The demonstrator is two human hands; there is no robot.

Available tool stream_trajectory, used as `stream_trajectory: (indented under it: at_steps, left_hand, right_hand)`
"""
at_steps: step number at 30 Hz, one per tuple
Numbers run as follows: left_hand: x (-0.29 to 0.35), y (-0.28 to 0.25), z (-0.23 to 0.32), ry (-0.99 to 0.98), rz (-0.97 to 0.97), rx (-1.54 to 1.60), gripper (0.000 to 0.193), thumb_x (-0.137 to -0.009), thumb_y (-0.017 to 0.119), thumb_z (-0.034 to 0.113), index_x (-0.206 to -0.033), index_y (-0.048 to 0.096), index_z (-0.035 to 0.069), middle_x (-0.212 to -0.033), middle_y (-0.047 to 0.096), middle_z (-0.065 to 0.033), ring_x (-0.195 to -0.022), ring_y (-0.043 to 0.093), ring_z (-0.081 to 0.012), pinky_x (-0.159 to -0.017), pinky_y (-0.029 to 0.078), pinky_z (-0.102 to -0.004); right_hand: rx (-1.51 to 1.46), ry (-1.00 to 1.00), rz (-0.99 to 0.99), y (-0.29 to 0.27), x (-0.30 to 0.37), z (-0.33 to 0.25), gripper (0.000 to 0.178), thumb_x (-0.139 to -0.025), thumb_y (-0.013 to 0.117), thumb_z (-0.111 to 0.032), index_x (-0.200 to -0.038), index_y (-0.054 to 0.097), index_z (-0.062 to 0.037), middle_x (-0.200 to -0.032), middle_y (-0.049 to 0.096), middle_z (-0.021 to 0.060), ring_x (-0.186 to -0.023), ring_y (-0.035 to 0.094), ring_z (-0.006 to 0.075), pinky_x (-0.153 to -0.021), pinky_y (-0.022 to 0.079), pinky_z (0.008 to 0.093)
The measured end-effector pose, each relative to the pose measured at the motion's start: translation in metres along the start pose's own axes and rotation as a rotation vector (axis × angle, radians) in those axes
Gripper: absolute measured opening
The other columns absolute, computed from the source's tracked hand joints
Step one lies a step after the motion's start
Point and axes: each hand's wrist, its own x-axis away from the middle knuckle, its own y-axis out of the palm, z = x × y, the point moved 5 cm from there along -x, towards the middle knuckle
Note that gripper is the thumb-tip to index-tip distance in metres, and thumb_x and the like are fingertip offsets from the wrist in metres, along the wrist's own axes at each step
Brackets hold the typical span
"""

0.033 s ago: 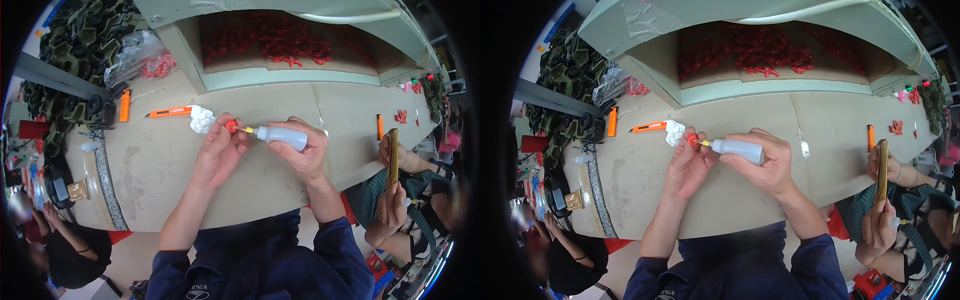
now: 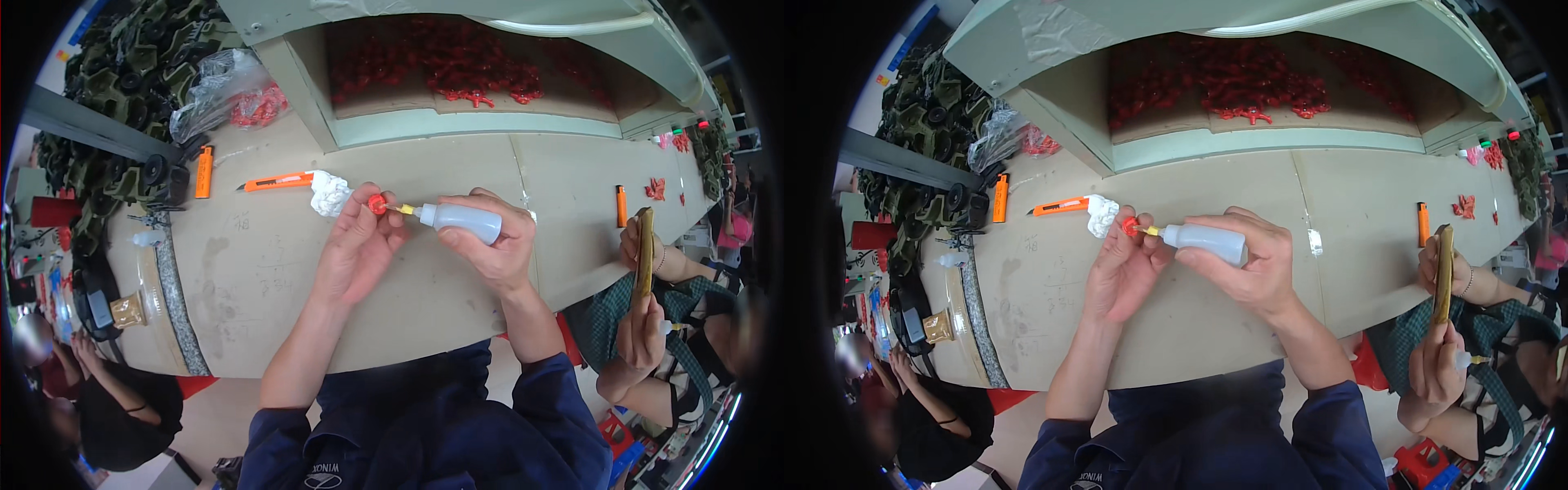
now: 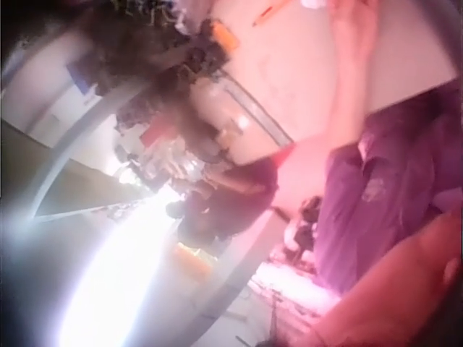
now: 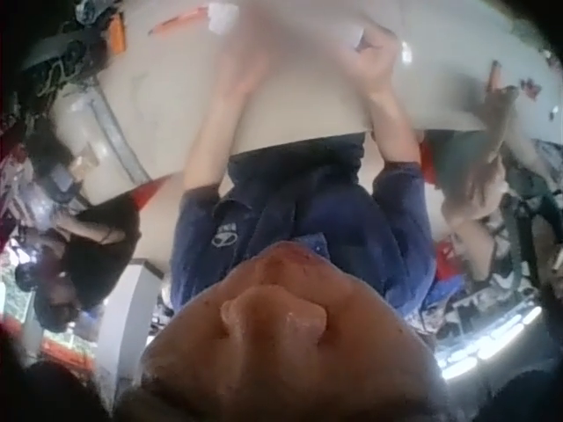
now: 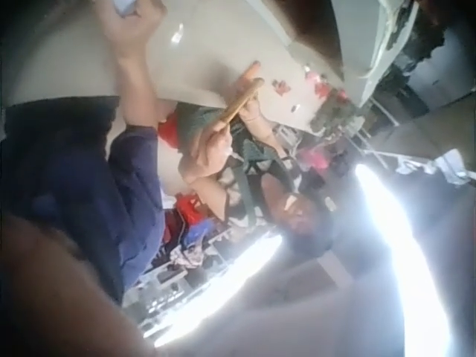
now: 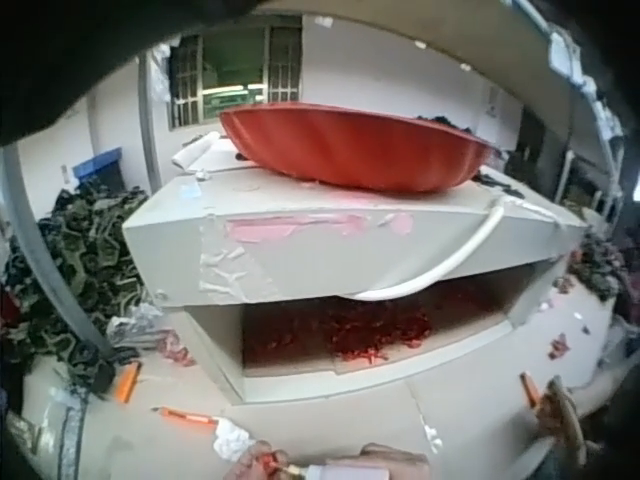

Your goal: The person unblocks a glue bottle nozzle using a lighter, applies glue onto plastic toy components, and presses the pieces together by hand to assemble them.

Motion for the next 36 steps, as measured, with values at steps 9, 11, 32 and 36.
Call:
stream_trajectory:
  at_steps: [9, 11, 32, 36]
  left_hand:
    - [-0.0031, 0.001, -0.0017, -0.01, -0.015, -0.013, 0.021, -0.089, 0.051, 0.019, -0.109, 0.05, 0.014, -0.104, 0.053, -0.0019, -0.088, 0.052, -0.0112, -0.077, 0.044, -0.0287]
    - [-0.0033, 0.001, -0.0019, -0.008, -0.009, -0.019, 0.021, -0.089, 0.051, 0.019, -0.109, 0.05, 0.013, -0.104, 0.053, -0.002, -0.088, 0.052, -0.0112, -0.077, 0.044, -0.0286]
    - [-0.0023, 0.0003, -0.0003, -0.009, 0.021, -0.06, 0.021, -0.089, 0.051, 0.02, -0.109, 0.05, 0.015, -0.103, 0.051, -0.0021, -0.088, 0.051, -0.0106, -0.076, 0.043, -0.0284]
    - [-0.0023, 0.0002, -0.0018, -0.012, 0.024, -0.05, 0.021, -0.089, 0.051, 0.02, -0.109, 0.05, 0.014, -0.104, 0.052, -0.0022, -0.088, 0.051, -0.0106, -0.077, 0.043, -0.0284]
  right_hand:
    - [0.008, -0.025, -0.019, 0.002, -0.0019, 0.0008, 0.026, -0.065, 0.074, -0.005, -0.088, 0.065, 0.0015, -0.063, 0.058, 0.0065, -0.053, 0.05, 0.0108, -0.047, 0.036, 0.0224]
    - [-0.003, -0.019, -0.012, 0.0011, -0.0014, 0.0021, 0.026, -0.065, 0.074, -0.006, -0.088, 0.065, 0.0014, -0.063, 0.058, 0.0064, -0.053, 0.05, 0.0109, -0.047, 0.036, 0.0224]
    - [0.054, -0.015, -0.037, -0.0009, -0.0024, -0.0036, 0.025, -0.063, 0.075, -0.007, -0.085, 0.066, 0.0019, -0.064, 0.06, 0.0075, -0.053, 0.049, 0.0128, -0.048, 0.037, 0.024]
    - [0.026, -0.015, -0.022, -0.002, -0.0027, -0.0055, 0.025, -0.064, 0.075, -0.007, -0.085, 0.066, 0.0021, -0.066, 0.061, 0.008, -0.053, 0.049, 0.0128, -0.049, 0.037, 0.0241]
